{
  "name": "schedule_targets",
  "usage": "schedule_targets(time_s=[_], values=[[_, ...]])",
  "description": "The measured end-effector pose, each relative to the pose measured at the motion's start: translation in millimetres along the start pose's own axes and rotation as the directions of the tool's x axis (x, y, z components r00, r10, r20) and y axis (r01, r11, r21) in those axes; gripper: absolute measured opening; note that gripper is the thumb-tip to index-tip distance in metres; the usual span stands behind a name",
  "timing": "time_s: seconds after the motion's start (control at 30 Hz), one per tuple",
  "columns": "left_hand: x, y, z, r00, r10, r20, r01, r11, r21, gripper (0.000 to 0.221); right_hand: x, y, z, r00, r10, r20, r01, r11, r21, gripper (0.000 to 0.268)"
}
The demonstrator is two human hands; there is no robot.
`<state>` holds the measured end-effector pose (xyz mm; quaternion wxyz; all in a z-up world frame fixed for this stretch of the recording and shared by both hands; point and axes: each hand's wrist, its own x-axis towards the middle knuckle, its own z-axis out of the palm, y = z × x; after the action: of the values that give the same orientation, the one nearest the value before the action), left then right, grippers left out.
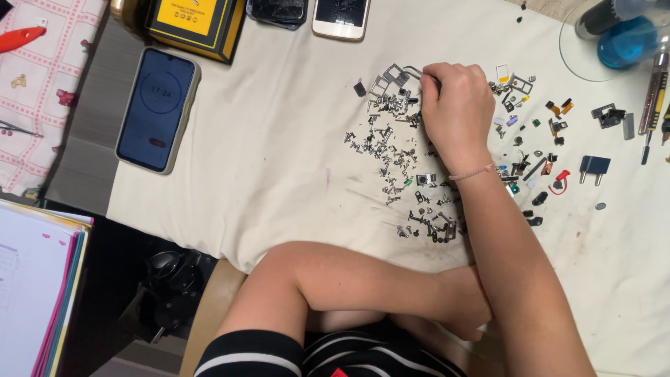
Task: Inspecting and sorting various small mobile phone internal components like screws, brackets, and flex cables using tweezers.
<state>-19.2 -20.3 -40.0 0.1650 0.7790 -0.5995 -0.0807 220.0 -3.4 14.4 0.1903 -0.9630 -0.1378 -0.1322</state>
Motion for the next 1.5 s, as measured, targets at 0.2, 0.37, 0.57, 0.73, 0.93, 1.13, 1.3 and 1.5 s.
schedule_targets(time_s=[0.2,0.37,0.57,0.73,0.93,1.13,1.3,1.5], values=[[1,-1,-3,1.000,0.016,-0.012,-0.016,1.000,0.007,0.062,4,4,-4,0.997,-0.027,-0.068,0.029,0.999,0.033,0.013],[-1,0,-4,0.998,-0.013,0.057,0.016,0.997,-0.070,0.061,2,1,6,0.992,-0.093,-0.087,0.088,0.994,-0.065,0.010],[-2,-1,-11,0.998,-0.012,0.055,0.014,0.999,-0.047,0.061,0,0,2,0.987,-0.109,-0.122,0.103,0.993,-0.056,0.011],[-3,-2,-19,0.996,-0.007,0.085,0.015,0.995,-0.094,0.055,-1,-4,9,0.995,-0.087,-0.053,0.082,0.993,-0.079,0.010],[-7,-3,-28,0.992,0.000,0.128,0.006,0.999,-0.047,0.063,-4,-1,12,0.986,-0.127,-0.109,0.119,0.990,-0.082,0.008],[-9,-5,-41,0.995,0.038,0.093,-0.037,0.999,-0.012,0.062,-6,2,-5,0.981,-0.118,-0.152,0.114,0.993,-0.037,0.010],[-11,-5,-59,0.998,0.009,0.065,-0.014,0.997,0.076,0.078,-8,30,-43,0.984,-0.016,-0.175,0.035,0.994,0.108,0.014],[-9,-8,-52,0.997,0.067,0.028,-0.070,0.992,0.107,0.079,-50,125,-105,0.944,0.239,-0.227,-0.193,0.959,0.208,0.016]])
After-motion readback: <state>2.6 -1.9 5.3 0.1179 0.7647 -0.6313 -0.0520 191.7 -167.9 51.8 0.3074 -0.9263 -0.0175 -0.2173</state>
